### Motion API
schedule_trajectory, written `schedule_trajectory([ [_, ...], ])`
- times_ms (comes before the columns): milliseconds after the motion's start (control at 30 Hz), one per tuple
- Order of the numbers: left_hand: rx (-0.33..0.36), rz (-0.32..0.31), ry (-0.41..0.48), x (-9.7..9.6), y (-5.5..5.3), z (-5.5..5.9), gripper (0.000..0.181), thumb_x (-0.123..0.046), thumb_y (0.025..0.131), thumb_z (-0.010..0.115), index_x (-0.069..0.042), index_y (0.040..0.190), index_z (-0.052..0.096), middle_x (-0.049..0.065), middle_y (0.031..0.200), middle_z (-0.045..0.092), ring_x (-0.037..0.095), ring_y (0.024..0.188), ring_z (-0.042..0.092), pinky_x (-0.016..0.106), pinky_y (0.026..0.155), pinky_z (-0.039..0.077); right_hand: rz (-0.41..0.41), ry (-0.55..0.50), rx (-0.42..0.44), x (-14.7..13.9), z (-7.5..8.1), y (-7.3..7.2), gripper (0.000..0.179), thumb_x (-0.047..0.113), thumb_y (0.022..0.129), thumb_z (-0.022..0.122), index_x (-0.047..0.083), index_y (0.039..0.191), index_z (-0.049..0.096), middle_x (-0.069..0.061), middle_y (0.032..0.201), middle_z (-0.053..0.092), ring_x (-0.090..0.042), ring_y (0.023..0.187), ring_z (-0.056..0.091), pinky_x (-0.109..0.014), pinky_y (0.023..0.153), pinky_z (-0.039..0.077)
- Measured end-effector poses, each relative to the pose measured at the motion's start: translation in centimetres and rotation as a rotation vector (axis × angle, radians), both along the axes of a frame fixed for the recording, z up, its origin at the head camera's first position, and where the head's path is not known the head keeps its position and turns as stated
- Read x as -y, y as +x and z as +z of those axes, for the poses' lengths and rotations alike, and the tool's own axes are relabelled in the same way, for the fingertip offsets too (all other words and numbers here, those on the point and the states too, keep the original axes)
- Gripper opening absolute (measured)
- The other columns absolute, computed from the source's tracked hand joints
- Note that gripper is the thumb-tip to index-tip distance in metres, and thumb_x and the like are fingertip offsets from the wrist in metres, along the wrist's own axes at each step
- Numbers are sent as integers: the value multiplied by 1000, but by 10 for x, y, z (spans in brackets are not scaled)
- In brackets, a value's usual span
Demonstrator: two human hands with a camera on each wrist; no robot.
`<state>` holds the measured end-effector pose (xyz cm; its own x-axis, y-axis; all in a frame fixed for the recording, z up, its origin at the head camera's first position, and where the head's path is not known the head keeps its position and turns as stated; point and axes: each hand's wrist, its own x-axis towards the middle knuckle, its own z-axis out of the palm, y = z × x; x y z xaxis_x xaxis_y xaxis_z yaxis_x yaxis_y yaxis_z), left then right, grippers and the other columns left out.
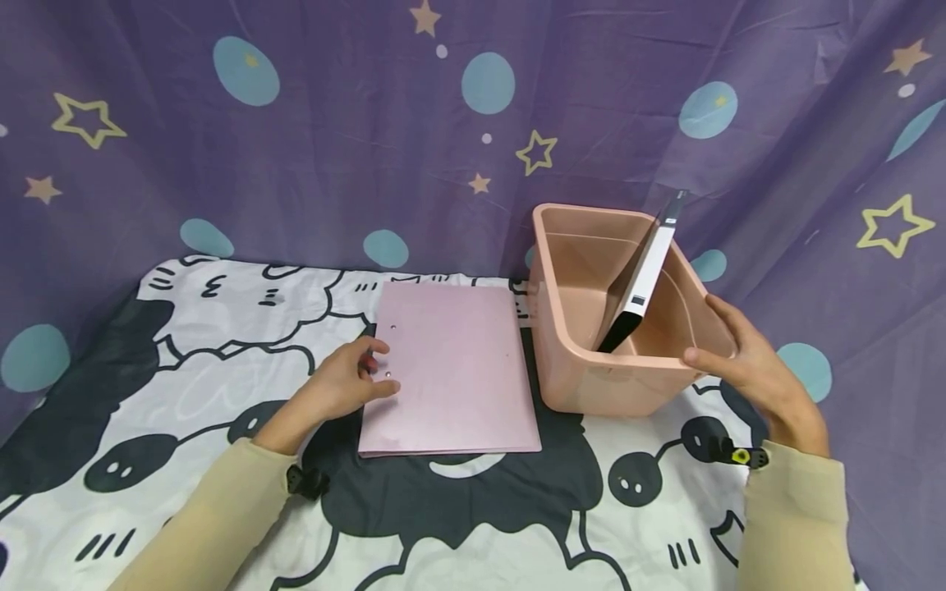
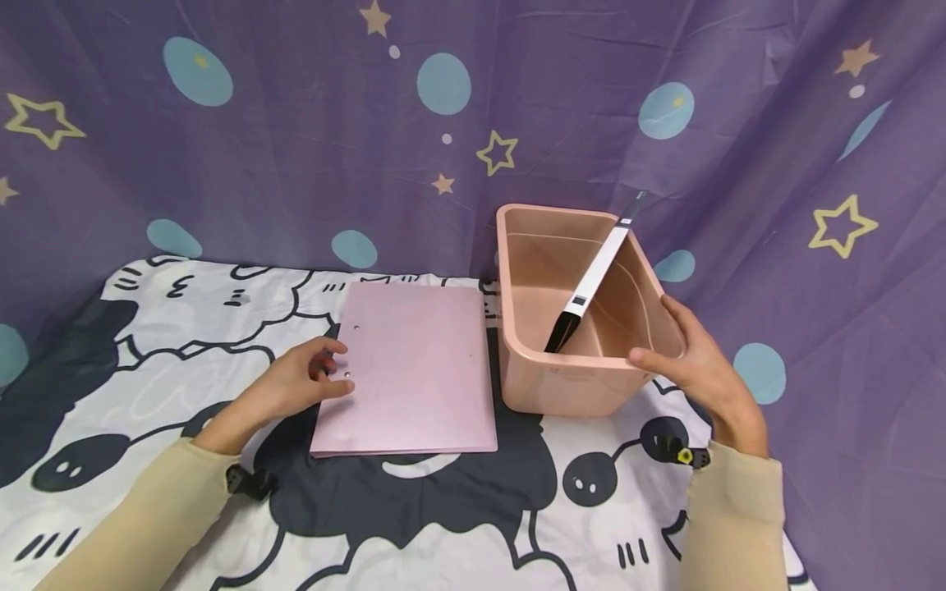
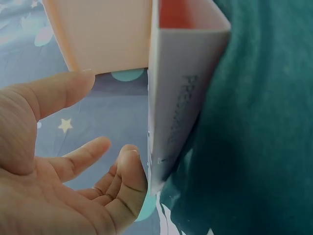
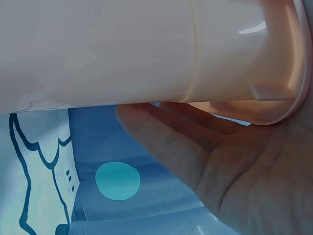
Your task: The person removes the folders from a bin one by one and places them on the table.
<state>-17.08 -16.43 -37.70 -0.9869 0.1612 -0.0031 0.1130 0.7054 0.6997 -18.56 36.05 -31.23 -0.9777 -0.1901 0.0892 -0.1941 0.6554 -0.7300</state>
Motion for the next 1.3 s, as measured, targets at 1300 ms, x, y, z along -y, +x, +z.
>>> schedule_trajectory([
  [1300, -55, -210, 37, -64, 14, 26, 50, -23, 77, 80, -10, 119, 58, 14, 104, 58, 20, 81, 55, 33, 69, 46, -6, -5, 26, 2, 2, 0, 91, 23, 89, 66, 20, 155, 4, -17, 153, 21, -32, 122, 39, -22, 87, 37],
])
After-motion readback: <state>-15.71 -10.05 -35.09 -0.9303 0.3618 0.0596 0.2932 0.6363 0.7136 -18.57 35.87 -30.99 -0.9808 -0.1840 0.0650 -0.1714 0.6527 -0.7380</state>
